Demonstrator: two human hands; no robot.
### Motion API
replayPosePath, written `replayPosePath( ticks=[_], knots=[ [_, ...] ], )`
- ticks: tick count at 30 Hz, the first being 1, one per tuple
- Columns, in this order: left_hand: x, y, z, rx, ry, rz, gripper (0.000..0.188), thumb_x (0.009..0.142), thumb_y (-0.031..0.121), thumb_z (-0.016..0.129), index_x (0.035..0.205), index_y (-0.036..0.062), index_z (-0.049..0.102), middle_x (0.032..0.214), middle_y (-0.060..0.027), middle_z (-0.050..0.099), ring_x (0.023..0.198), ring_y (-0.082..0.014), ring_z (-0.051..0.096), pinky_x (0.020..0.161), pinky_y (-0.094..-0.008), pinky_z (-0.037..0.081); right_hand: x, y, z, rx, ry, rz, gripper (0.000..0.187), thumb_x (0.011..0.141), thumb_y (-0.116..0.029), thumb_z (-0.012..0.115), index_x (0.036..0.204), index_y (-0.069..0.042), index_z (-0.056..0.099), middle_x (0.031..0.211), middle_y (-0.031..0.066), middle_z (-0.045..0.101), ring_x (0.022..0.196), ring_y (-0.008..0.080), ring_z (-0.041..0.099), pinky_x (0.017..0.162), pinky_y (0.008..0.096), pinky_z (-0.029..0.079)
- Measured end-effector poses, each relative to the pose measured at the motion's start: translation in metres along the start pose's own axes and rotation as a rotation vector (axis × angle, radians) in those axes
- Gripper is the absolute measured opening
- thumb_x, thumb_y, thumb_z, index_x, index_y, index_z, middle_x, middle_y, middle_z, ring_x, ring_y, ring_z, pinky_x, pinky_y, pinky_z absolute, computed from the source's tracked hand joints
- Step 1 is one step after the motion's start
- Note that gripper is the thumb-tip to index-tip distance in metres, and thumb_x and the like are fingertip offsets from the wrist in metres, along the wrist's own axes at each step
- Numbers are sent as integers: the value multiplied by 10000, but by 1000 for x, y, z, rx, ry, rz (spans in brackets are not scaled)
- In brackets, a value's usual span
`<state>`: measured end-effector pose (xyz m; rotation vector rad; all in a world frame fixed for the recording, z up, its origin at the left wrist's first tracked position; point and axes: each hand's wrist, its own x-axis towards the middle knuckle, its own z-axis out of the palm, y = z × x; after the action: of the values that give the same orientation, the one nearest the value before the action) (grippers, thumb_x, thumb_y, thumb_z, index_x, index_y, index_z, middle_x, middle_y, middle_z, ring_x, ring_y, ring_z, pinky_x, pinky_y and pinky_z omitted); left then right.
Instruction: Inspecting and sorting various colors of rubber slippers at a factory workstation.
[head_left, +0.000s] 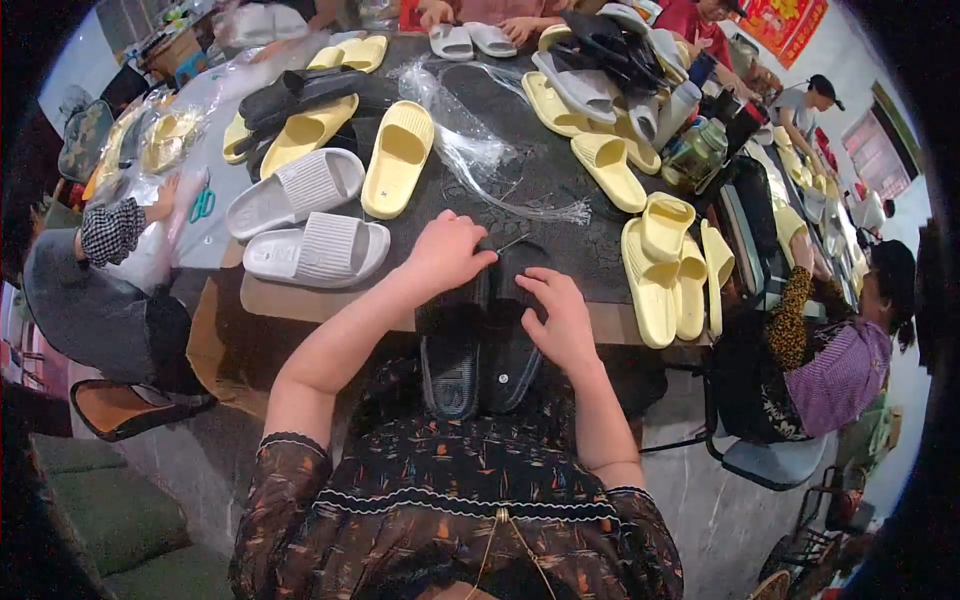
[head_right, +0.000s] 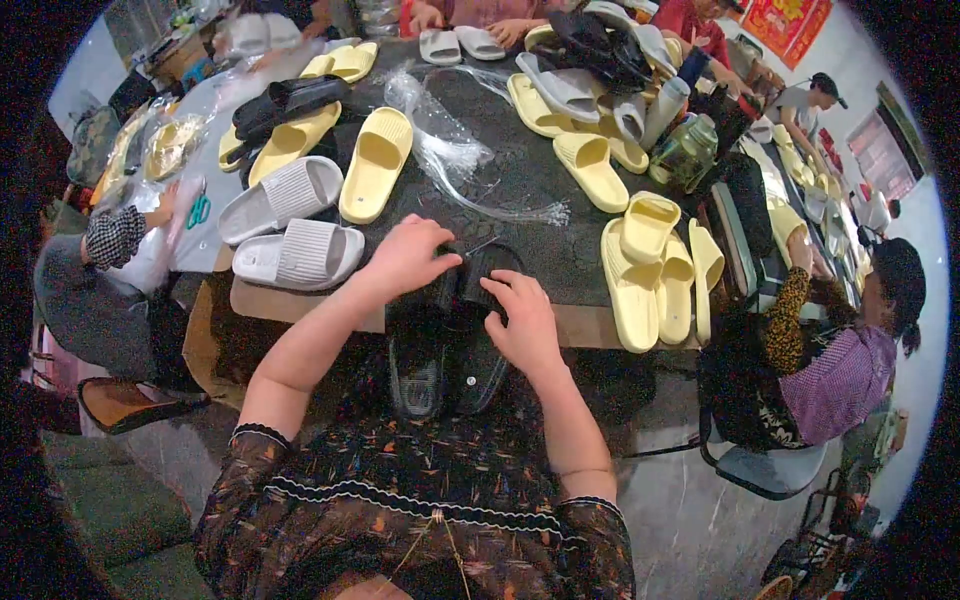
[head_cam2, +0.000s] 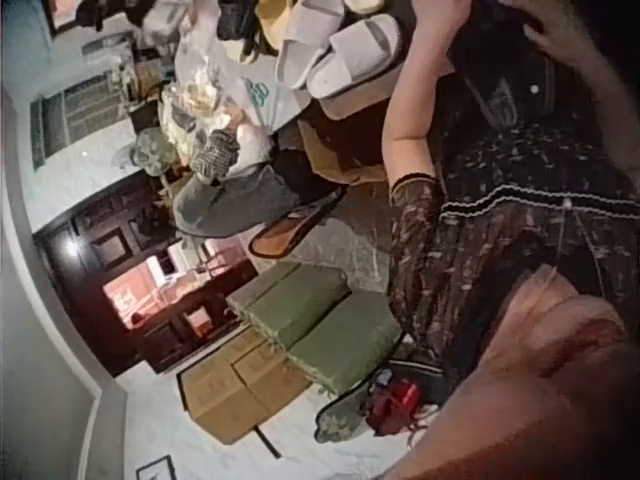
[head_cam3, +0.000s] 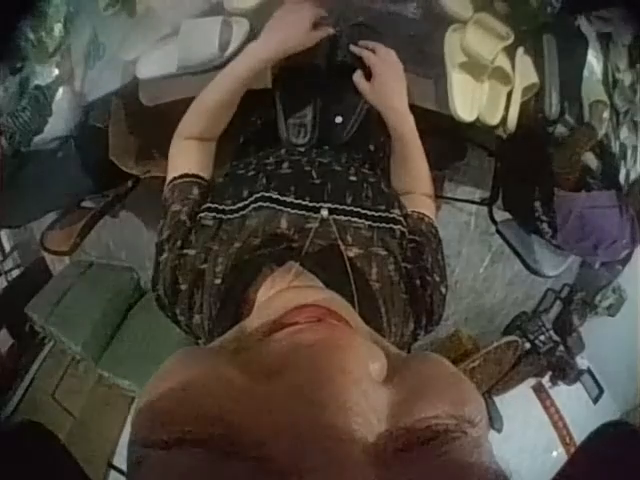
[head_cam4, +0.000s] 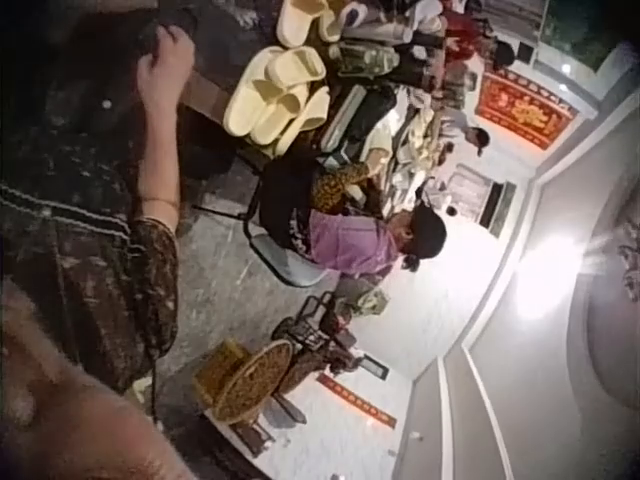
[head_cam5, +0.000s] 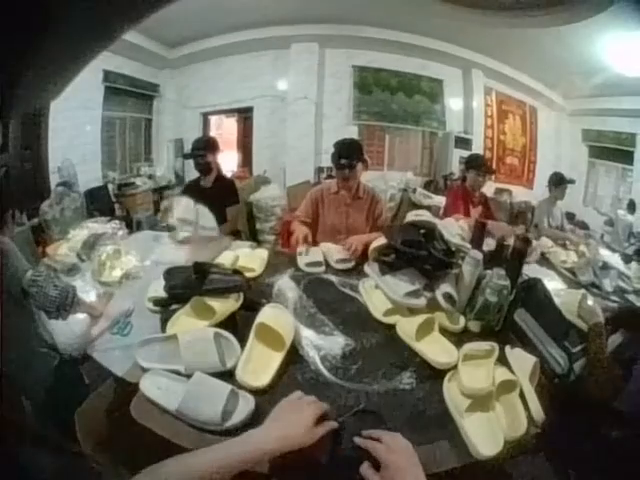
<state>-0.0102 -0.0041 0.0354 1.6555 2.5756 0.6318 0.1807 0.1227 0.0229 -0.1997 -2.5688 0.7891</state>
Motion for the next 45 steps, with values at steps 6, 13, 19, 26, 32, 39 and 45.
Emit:
replayPosePath(
  ticks=[6, 13, 19, 26, 32, 39, 45],
  knots=[
    [19, -9, 44, -60, -80, -132, 234, 762, 296, 668, 833, 79, 718, 902, -122, 657, 914, -337, 561, 869, -398, 462, 6, 13, -8, 109, -63, -11, 442, 691, -43, 618, 1131, -81, 627, 1178, 104, 583, 1108, 290, 533, 963, 369, 420],
    [8, -1, 48, -298, 393, -76, 127, 828, 160, 583, 833, 53, 650, 798, -110, 657, 812, -322, 591, 740, -427, 473, 15, 33, -11, 251, -107, 1, 412, 656, -99, 659, 1068, -91, 668, 1132, 79, 609, 1086, 254, 544, 962, 358, 419],
    [3, 0, 45, -709, 352, -202, 177, 862, 190, 583, 891, 32, 659, 745, -109, 662, 669, -237, 638, 641, -339, 490, 19, 23, -20, 248, -147, -150, 376, 720, -141, 720, 1083, -67, 655, 1106, 71, 617, 1023, 208, 567, 922, 326, 431],
    [3, -2, 51, -757, 349, -192, 193, 856, 192, 599, 917, 21, 663, 752, -108, 664, 680, -197, 640, 639, -310, 487, 63, 35, 32, 552, -31, 332, 288, 825, -186, 706, 1045, -10, 651, 901, 29, 665, 829, 94, 594, 751, 245, 476],
    [1, -9, 54, -735, 333, -219, 193, 848, 197, 608, 897, 18, 659, 752, -116, 660, 668, -185, 630, 630, -312, 482, 77, 46, 58, 745, -42, 358, 204, 839, -164, 690, 974, -16, 652, 848, 6, 642, 746, 58, 548, 669, 208, 432],
    [3, -10, 48, -896, 331, -234, 153, 829, 156, 645, 845, 4, 657, 669, -5, 612, 624, -57, 538, 575, -236, 434, 80, 52, 54, 1096, 269, 527, 91, 865, -107, 648, 896, -21, 648, 794, -16, 610, 724, 59, 528, 656, 212, 421],
    [4, -8, 49, -971, 311, -235, 192, 846, 171, 667, 913, -9, 676, 745, 16, 638, 678, -39, 543, 621, -206, 446, 74, 44, 55, 958, 77, 380, 147, 843, -138, 682, 917, -11, 673, 821, -3, 649, 749, 57, 561, 688, 210, 445]
  ],
)
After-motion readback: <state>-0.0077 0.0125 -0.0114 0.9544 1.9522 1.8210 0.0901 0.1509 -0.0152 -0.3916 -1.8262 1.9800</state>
